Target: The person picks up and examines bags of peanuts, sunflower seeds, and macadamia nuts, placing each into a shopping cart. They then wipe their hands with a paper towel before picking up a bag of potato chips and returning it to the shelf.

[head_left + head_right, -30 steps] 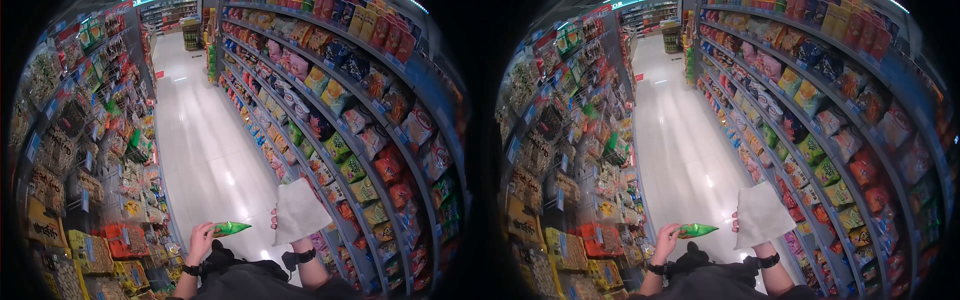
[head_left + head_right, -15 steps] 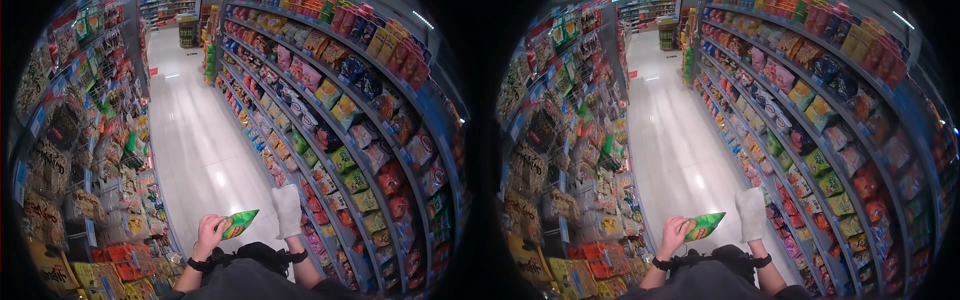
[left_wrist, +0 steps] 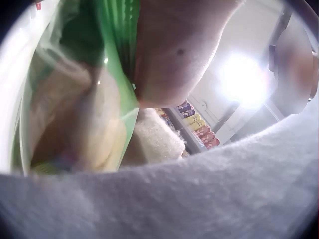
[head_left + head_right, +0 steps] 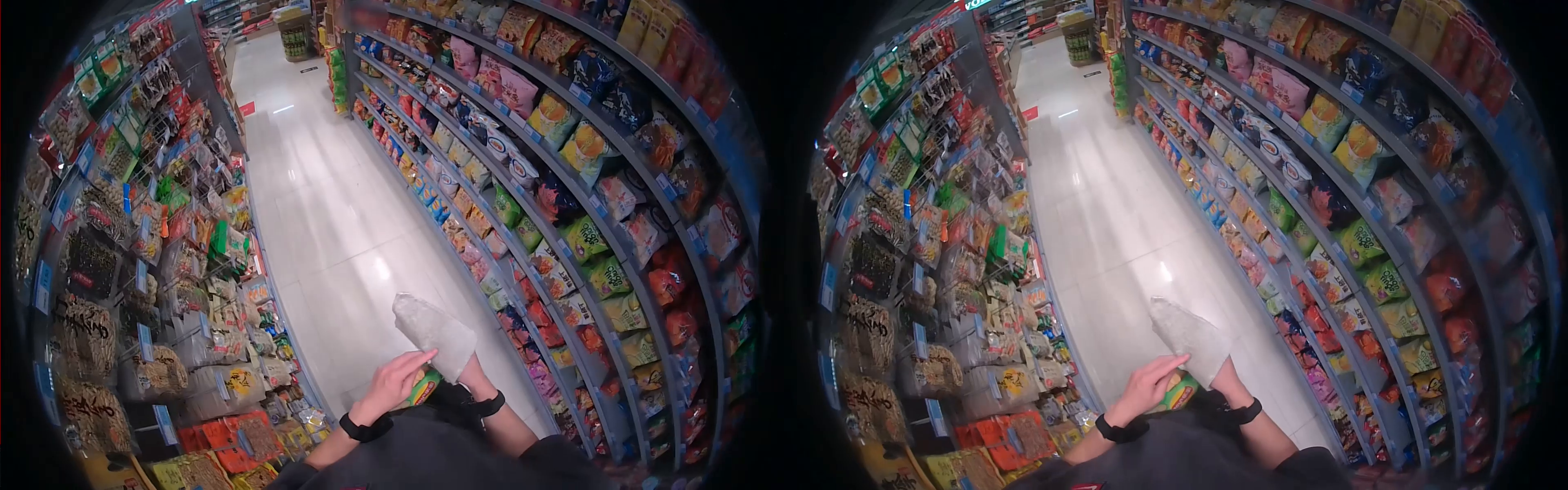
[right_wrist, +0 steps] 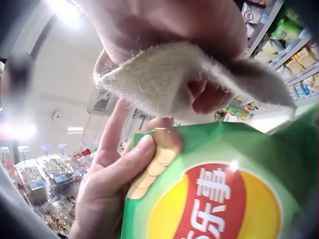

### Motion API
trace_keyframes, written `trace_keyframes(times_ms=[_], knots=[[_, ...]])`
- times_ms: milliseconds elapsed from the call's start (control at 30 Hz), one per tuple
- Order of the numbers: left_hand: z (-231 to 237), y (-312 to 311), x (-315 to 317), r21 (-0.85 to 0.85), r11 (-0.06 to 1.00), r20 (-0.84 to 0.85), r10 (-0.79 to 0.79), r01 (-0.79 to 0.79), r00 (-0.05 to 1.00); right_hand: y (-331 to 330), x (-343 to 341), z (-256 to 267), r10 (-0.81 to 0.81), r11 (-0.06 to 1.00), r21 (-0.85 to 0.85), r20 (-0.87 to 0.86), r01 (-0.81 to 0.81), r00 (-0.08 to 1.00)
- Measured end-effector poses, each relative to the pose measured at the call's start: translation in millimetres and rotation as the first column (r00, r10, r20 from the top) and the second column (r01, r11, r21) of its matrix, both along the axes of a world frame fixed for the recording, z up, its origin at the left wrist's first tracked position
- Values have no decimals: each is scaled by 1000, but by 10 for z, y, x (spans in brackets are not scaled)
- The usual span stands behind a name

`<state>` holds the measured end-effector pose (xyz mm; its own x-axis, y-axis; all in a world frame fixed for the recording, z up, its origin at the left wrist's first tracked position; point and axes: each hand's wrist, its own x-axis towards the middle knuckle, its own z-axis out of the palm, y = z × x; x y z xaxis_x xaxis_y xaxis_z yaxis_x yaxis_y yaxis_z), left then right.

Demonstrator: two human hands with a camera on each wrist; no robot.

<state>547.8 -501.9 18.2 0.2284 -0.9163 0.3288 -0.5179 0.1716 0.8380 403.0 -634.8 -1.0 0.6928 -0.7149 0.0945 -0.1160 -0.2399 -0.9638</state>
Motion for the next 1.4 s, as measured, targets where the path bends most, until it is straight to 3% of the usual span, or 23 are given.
trace_keyframes(times_ms=[33,167,233,267,333,367,433,567,667,733,767,833,867,933,967,1033,1067,1100,1133,1200,1267,1400], knots=[[-22,-85,43,-29,999,18,-28,29,999,-115,-1,-37,60,984,171,-4,-58,998],[29,-401,207,70,997,40,-34,32,999,-568,128,30,-39,945,327,104,3,994],[62,-579,269,54,999,83,-8,3,996,-785,207,6,-103,827,558,273,-70,956],[82,-653,269,62,998,87,-1,-4,996,-878,238,4,-98,821,565,275,-78,956],[214,-815,246,203,972,-185,153,-114,971,-1041,282,23,-13,862,489,278,-129,961],[206,-902,266,216,969,-186,157,-116,970,-1125,307,26,-15,856,501,275,-130,961],[168,-1047,331,133,985,-185,137,-114,973,-1275,384,31,157,934,269,278,-234,948],[198,-1220,530,152,987,-137,80,-59,987,-1439,560,40,183,931,258,285,-259,941],[289,-1297,803,119,993,-127,8,7,992,-1450,714,-133,144,954,238,170,-182,975],[292,-1341,1039,191,980,-88,-36,52,995,-1413,878,-183,-41,709,665,373,-236,927],[280,-1372,1161,194,978,-85,-67,83,994,-1430,971,-188,-72,714,666,375,-215,924],[248,-1445,1434,72,986,-23,-149,151,989,-1510,1184,-159,-124,426,874,313,-234,942],[252,-1445,1570,82,976,-26,-199,201,980,-1512,1268,-129,-175,428,879,310,-211,935],[295,-1460,1872,89,956,4,-281,279,960,-1534,1430,65,-115,192,911,390,-365,913],[325,-1460,2039,91,939,3,-334,332,943,-1516,1506,155,-167,209,912,390,-354,906],[387,-1486,2349,146,897,46,-428,418,903,-1453,1620,302,-180,132,941,332,-311,926],[391,-1507,2478,136,877,39,-470,461,882,-1397,1680,305,-222,152,944,323,-294,920],[379,-1515,2595,142,863,71,-497,485,865,-1338,1749,288,-39,480,847,279,-227,959],[352,-1533,2696,147,847,101,-526,510,844,-1283,1810,278,113,747,640,148,-183,982],[290,-1557,2832,175,798,86,-596,576,799,-1171,1947,253,22,753,654,72,-64,997],[254,-1549,2902,145,845,51,-526,515,849,-1025,2050,209,-163,758,652,160,19,974],[200,-1564,3010,175,811,-29,-563,559,826,-819,2108,142,-346,727,672,184,139,920]])
